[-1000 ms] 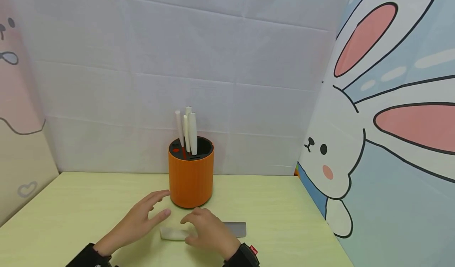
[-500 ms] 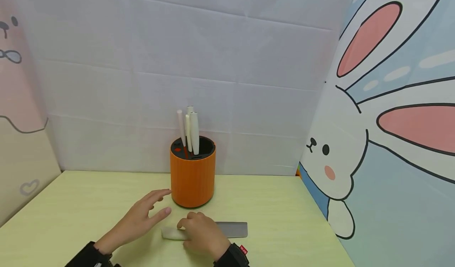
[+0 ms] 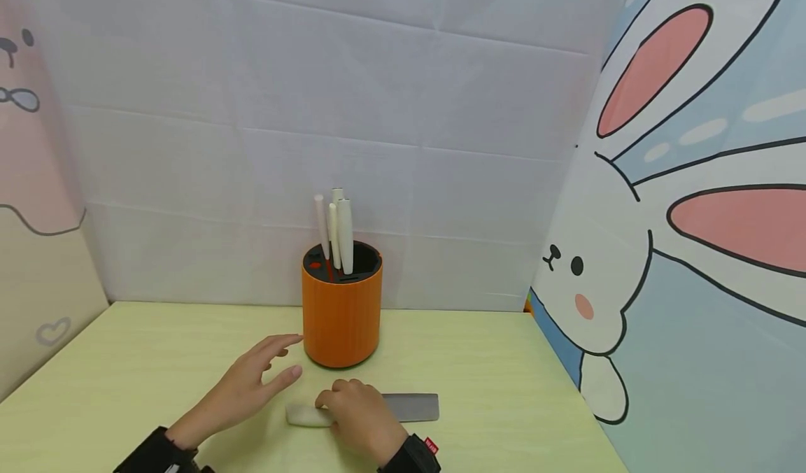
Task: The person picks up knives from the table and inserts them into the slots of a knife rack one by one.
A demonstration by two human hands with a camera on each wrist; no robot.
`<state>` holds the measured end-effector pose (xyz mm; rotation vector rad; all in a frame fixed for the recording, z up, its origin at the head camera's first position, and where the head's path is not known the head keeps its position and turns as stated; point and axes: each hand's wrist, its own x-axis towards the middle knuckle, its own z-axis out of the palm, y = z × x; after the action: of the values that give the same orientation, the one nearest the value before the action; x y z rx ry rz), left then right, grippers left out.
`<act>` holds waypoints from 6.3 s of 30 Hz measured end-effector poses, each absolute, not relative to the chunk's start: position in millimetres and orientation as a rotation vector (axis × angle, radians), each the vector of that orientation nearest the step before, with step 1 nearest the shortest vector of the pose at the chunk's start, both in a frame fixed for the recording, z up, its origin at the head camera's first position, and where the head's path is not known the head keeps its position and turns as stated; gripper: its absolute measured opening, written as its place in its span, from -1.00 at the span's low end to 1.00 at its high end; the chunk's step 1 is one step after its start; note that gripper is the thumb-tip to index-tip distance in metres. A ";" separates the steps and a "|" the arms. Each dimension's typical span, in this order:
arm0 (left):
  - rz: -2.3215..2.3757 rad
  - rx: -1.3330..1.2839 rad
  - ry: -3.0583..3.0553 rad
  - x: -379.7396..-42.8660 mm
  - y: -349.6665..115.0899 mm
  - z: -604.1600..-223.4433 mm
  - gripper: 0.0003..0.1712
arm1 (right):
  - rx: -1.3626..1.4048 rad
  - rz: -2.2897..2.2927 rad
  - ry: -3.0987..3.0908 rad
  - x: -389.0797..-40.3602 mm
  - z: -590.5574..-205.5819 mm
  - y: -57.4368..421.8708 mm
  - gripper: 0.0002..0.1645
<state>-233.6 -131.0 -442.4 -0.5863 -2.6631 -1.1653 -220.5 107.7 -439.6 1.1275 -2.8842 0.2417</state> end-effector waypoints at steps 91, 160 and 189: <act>-1.230 -0.693 -2.553 -233.9 -126.3 -433.4 -0.41 | 0.723 1.629 -2.193 -209.6 -347.9 151.7 -0.44; -1.601 -0.858 -2.136 -238.0 -49.7 -266.4 -0.58 | 0.814 1.550 -2.178 -209.1 -350.5 160.0 -0.46; -1.498 -0.866 -1.972 -273.9 -88.4 -140.8 -0.57 | 0.875 1.378 -2.310 -214.2 -362.7 173.9 -0.42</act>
<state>-273.9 -88.4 -140.8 -0.8658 -1.9723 -1.4980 -214.2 173.9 -362.7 0.8749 -2.3096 1.3784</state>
